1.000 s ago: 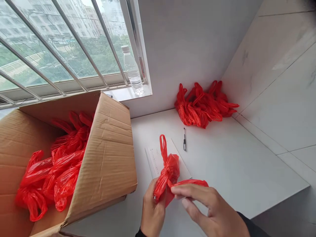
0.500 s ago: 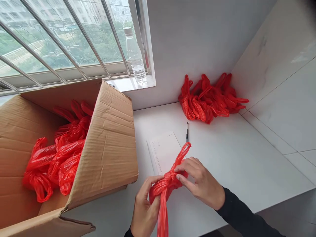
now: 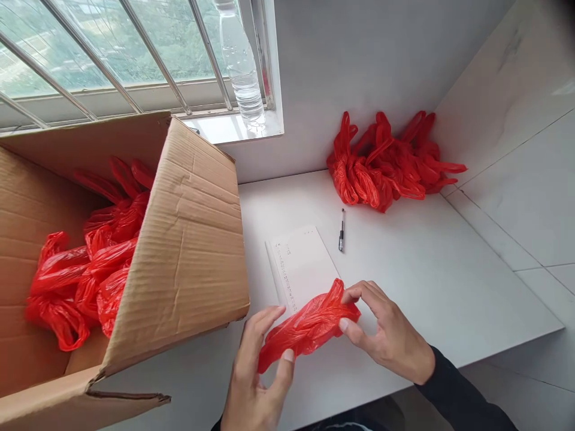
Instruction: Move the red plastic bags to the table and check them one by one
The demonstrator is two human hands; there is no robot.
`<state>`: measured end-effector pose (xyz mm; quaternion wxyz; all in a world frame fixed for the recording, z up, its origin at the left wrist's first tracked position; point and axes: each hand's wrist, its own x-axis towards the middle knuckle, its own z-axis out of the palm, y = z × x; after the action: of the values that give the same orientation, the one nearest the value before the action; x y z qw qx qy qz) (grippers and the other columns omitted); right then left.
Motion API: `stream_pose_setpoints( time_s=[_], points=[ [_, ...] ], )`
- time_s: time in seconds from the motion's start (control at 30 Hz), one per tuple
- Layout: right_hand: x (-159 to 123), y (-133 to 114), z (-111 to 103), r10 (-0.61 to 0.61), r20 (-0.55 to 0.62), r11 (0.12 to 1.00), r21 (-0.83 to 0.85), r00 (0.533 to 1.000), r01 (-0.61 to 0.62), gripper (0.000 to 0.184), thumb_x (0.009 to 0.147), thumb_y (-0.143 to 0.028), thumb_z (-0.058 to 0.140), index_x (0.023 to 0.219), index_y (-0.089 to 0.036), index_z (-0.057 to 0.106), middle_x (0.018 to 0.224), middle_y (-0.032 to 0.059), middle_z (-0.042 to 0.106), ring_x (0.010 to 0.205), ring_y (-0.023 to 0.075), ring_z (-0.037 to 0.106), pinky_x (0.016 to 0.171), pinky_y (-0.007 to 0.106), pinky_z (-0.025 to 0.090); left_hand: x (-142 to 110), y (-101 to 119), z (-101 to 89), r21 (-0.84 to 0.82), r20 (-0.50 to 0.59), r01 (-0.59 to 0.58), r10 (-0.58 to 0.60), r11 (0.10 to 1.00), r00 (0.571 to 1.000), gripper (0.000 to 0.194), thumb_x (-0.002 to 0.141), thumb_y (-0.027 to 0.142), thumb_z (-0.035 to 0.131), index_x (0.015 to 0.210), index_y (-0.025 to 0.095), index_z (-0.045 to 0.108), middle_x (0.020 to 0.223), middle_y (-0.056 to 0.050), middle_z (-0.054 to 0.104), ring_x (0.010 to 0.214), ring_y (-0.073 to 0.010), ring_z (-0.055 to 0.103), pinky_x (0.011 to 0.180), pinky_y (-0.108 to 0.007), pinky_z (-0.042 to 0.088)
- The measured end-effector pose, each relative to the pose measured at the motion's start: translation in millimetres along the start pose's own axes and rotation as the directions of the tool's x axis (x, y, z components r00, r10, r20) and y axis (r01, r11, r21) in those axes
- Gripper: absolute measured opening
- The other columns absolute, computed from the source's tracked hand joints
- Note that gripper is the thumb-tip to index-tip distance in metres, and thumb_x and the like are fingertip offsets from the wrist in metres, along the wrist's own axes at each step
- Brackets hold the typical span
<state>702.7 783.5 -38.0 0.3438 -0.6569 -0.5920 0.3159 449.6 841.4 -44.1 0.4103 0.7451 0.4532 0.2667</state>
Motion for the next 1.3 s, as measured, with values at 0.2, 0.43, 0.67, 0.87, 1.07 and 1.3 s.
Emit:
stream_pose_setpoints(
  time_s=[0.2, 0.43, 0.67, 0.87, 1.07, 1.3],
  points=[
    [0, -11, 13, -0.101, 0.069, 0.995, 0.008, 0.992, 0.101, 0.009, 0.094, -0.027, 0.062, 0.103, -0.028, 0.059, 0.093, -0.0010, 0.061, 0.089, 0.0207, 0.051, 0.084, 0.040, 0.041, 15, 7, 3.5, 0.190, 0.083, -0.278, 0.267, 0.942, 0.960, 0.022, 0.091, 0.014, 0.063, 0.111, 0.023, 0.061, 0.099, -0.004, 0.062, 0.096, -0.0194, 0.057, 0.088, -0.033, 0.045],
    [-15, 0, -8, 0.202, -0.068, 0.957, 0.227, 0.977, -0.182, 0.012, 0.102, -0.037, 0.048, 0.098, -0.027, 0.054, 0.091, -0.0016, 0.058, 0.087, 0.0177, 0.055, 0.079, 0.032, 0.043, -5, 0, -10.2, 0.012, -0.112, 0.081, -0.079, 0.997, 0.991, 0.009, 0.098, 0.028, 0.054, 0.098, 0.024, 0.062, 0.091, 0.000, 0.066, 0.081, -0.0153, 0.062, 0.072, -0.024, 0.046],
    [-12, -14, -4, 0.162, 0.047, 0.947, 0.272, 0.986, -0.168, 0.021, 0.095, -0.037, 0.061, 0.115, -0.030, 0.058, 0.107, -0.0014, 0.062, 0.099, 0.0180, 0.057, 0.089, 0.029, 0.044, -8, 9, 2.0, -0.004, -0.126, -0.065, 0.064, 0.998, 0.990, 0.021, 0.092, 0.024, 0.064, 0.113, 0.028, 0.062, 0.106, -0.001, 0.065, 0.098, -0.0162, 0.062, 0.085, -0.024, 0.048],
    [-23, -15, -9, 0.248, -0.074, 0.794, 0.586, 0.966, -0.159, 0.020, 0.103, -0.039, 0.049, 0.091, -0.024, 0.055, 0.077, -0.0027, 0.050, 0.067, 0.0136, 0.047, 0.061, 0.022, 0.044, -19, 15, -13.9, -0.181, -0.183, 0.026, -0.059, 0.983, 0.981, 0.018, 0.097, 0.032, 0.055, 0.110, 0.027, 0.067, 0.102, -0.002, 0.066, 0.085, -0.0158, 0.065, 0.071, -0.022, 0.053],
    [-25, -17, -13, 0.237, -0.126, 0.808, 0.575, 0.963, -0.124, 0.020, 0.105, -0.039, 0.045, 0.094, -0.026, 0.055, 0.082, -0.0016, 0.052, 0.074, 0.0143, 0.048, 0.067, 0.020, 0.046, -29, 28, -18.2, -0.065, -0.351, -0.004, -0.019, 0.998, 0.936, 0.041, 0.086, 0.030, 0.071, 0.126, 0.032, 0.064, 0.121, -0.005, 0.058, 0.112, -0.0202, 0.059, 0.090, -0.023, 0.051],
    [-27, -34, -15, 0.255, -0.205, 0.892, 0.428, 0.945, -0.148, 0.013, 0.099, -0.039, 0.057, 0.096, -0.026, 0.059, 0.084, -0.0017, 0.057, 0.077, 0.0147, 0.054, 0.067, 0.022, 0.048, -34, 62, -4.3, -0.094, -0.485, -0.007, -0.039, 0.996, 0.874, 0.042, 0.076, 0.034, 0.082, 0.116, 0.030, 0.073, 0.092, -0.002, 0.059, 0.074, -0.0166, 0.057, 0.063, -0.027, 0.049]
  ],
)
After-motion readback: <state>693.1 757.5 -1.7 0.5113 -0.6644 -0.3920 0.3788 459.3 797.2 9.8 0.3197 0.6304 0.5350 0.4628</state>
